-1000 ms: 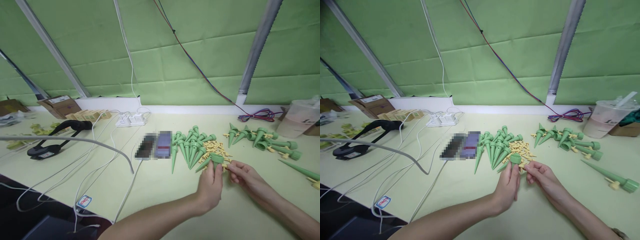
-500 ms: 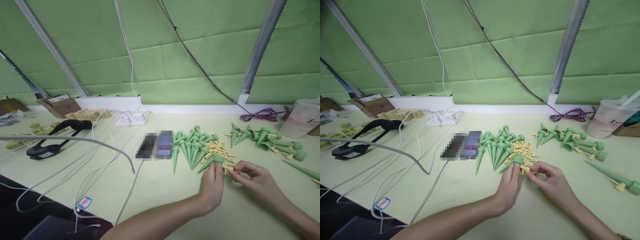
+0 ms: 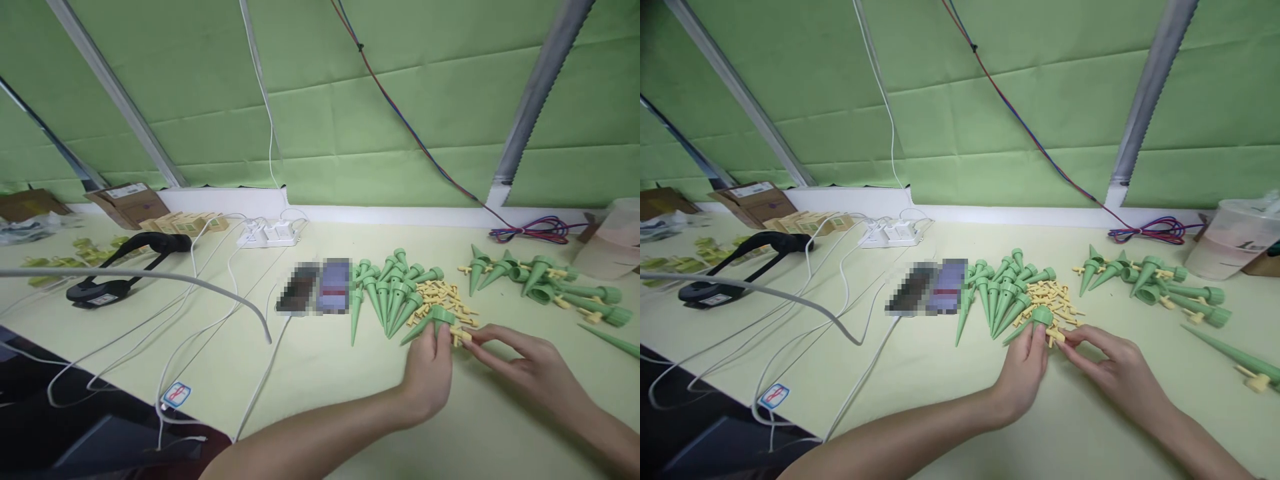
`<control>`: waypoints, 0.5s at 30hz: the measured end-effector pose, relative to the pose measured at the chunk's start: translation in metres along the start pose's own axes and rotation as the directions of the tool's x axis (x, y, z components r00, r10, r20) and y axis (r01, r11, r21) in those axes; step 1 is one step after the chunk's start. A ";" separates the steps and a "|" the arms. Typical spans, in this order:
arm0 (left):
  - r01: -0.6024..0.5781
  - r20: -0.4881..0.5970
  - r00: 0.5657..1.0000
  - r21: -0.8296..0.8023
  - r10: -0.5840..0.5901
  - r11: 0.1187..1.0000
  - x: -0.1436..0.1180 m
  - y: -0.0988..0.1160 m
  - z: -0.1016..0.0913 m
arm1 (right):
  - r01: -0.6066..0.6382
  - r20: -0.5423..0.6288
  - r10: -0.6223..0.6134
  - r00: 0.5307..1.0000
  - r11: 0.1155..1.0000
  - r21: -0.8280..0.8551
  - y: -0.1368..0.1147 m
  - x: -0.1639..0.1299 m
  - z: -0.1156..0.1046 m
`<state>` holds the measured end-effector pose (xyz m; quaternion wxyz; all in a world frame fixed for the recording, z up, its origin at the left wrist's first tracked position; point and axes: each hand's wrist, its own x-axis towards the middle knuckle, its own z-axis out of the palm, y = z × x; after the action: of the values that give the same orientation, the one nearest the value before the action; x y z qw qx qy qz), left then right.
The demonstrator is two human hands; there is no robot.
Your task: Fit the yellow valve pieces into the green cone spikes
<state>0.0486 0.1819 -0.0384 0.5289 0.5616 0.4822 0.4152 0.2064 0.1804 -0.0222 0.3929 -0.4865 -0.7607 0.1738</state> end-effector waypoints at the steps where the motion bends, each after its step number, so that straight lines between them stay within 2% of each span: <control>1: 0.005 0.001 1.000 -0.005 -0.005 1.000 0.000 0.000 0.000 | 0.008 0.005 -0.008 1.000 1.000 0.010 0.000 0.000 0.000; 9: 0.013 -0.013 1.000 -0.003 -0.013 1.000 0.001 0.000 0.001 | 0.091 0.039 -0.092 0.995 0.996 0.009 0.006 -0.001 0.003; 15: 0.016 -0.007 1.000 -0.015 -0.016 1.000 0.000 0.000 0.001 | 0.223 0.024 -0.222 0.975 0.973 -0.052 0.007 0.000 0.003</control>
<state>0.0499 0.1821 -0.0386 0.5347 0.5522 0.4855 0.4165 0.2088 0.1840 -0.0284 0.3896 -0.4072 -0.8184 0.1124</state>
